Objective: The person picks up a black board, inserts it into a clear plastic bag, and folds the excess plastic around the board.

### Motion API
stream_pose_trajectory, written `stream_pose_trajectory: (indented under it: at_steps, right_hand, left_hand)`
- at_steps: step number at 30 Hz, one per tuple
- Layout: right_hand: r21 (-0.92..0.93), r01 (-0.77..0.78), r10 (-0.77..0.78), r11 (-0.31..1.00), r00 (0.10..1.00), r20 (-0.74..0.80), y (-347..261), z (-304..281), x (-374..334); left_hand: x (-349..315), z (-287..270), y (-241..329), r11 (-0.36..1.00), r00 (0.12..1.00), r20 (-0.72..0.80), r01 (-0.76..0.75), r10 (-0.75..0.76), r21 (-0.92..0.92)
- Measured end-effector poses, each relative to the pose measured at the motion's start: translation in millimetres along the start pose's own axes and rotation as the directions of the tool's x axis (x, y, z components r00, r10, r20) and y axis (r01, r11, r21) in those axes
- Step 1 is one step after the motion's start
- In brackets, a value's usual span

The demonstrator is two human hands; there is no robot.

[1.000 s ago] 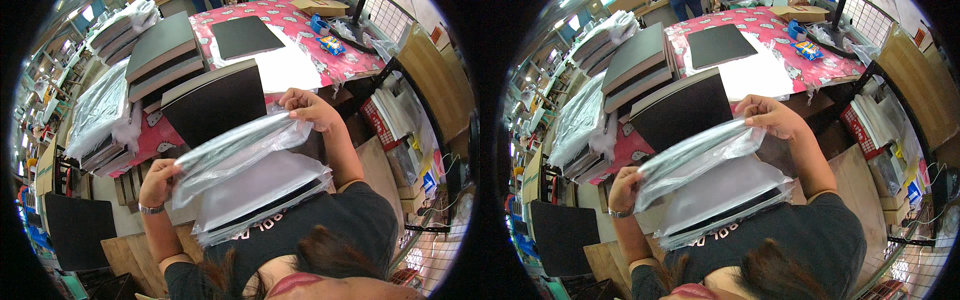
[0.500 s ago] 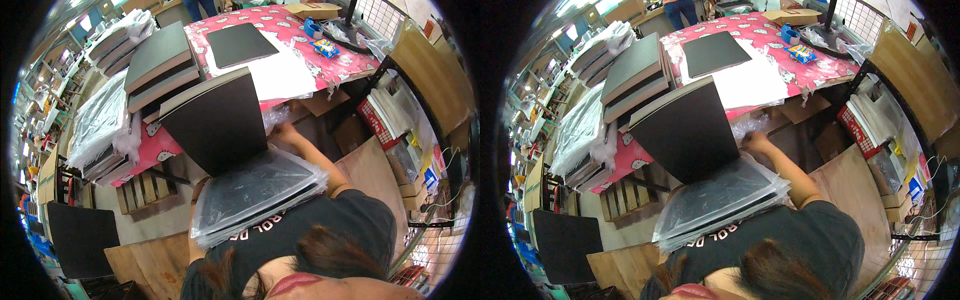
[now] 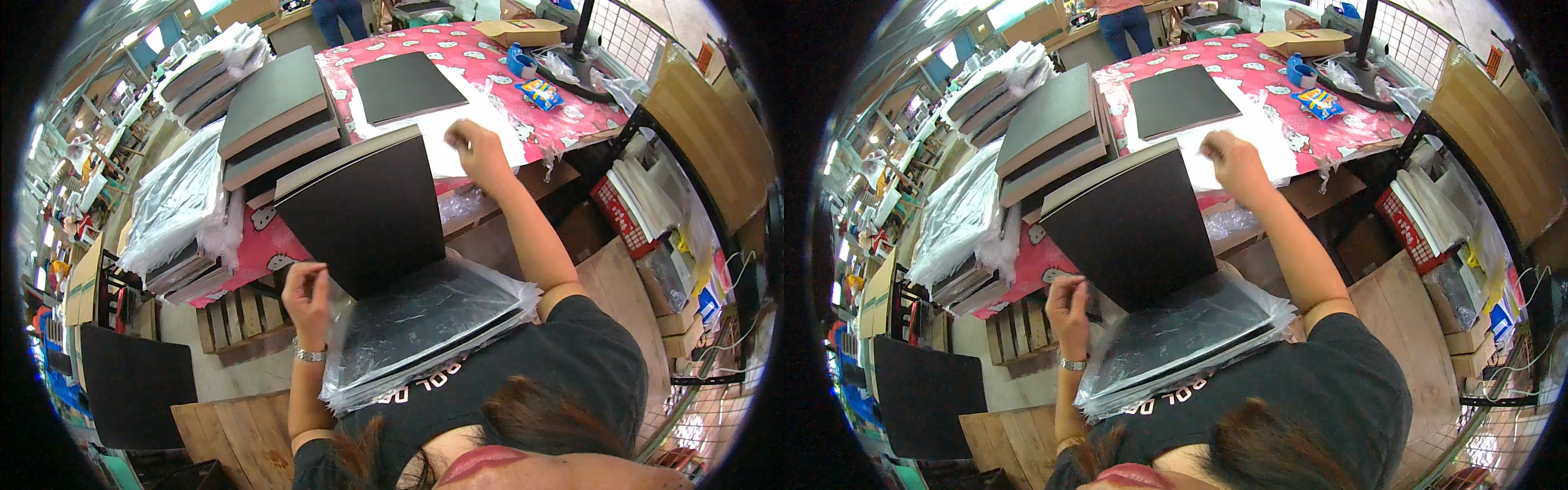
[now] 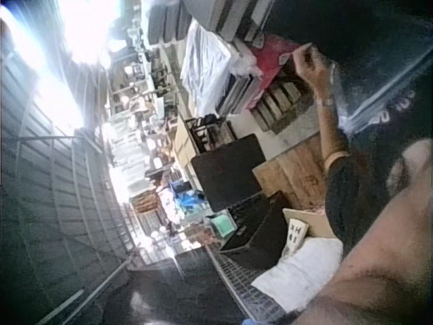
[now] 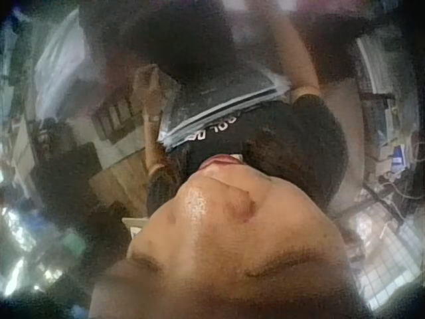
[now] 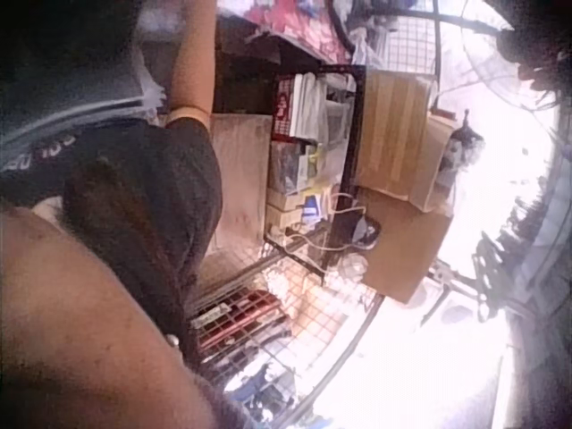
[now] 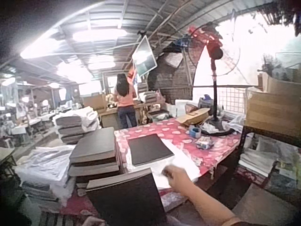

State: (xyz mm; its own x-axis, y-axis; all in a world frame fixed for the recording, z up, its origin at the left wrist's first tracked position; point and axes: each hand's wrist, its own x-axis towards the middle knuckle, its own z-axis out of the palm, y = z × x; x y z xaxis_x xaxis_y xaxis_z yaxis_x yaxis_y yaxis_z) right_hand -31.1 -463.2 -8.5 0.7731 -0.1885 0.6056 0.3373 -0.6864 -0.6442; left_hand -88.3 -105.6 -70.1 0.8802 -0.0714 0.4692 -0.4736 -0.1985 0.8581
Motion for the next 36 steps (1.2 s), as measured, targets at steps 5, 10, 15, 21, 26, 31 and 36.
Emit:
stream_pose_trajectory:
  at_steps: [5, 10, 15, 21, 26, 31, 36]
  right_hand:
    - [0.300, 0.228, -0.366, 0.926, 0.730, 0.577, -121, -19, -74]
    - [0.432, -0.183, -0.052, 0.883, 0.876, 0.479, -105, -31, -35]
    - [0.581, -0.533, 0.166, 0.614, 0.808, 0.566, -45, 18, -36]
    - [0.616, -0.627, 0.227, 0.477, 0.765, 0.602, -53, 31, -36]
    - [0.628, -0.689, 0.236, 0.362, 0.719, 0.654, -55, 27, -34]
    - [0.638, -0.705, 0.263, 0.311, 0.708, 0.655, -63, 32, -36]
    - [0.510, -0.640, 0.195, 0.575, 0.712, 0.675, -68, 31, -45]
  left_hand:
    - [9, 66, 67, 0.947, 0.829, 0.465, -0.312, 0.310, -0.074]
    - [27, 47, 35, 0.814, 0.768, 0.618, 0.460, -0.166, -0.353]
    - [50, 42, 30, 0.247, 0.784, 0.601, 0.620, -0.158, -0.744]
    - [41, 42, 35, 0.979, 0.867, 0.490, 0.168, -0.091, -0.115]
    - [56, 39, 25, 0.689, 0.925, 0.313, 0.372, -0.216, -0.622]
    - [17, 64, 30, 0.993, 0.948, 0.315, -0.007, 0.045, -0.120]
    - [51, 38, 47, 0.814, 0.920, 0.383, 0.282, -0.080, -0.508]
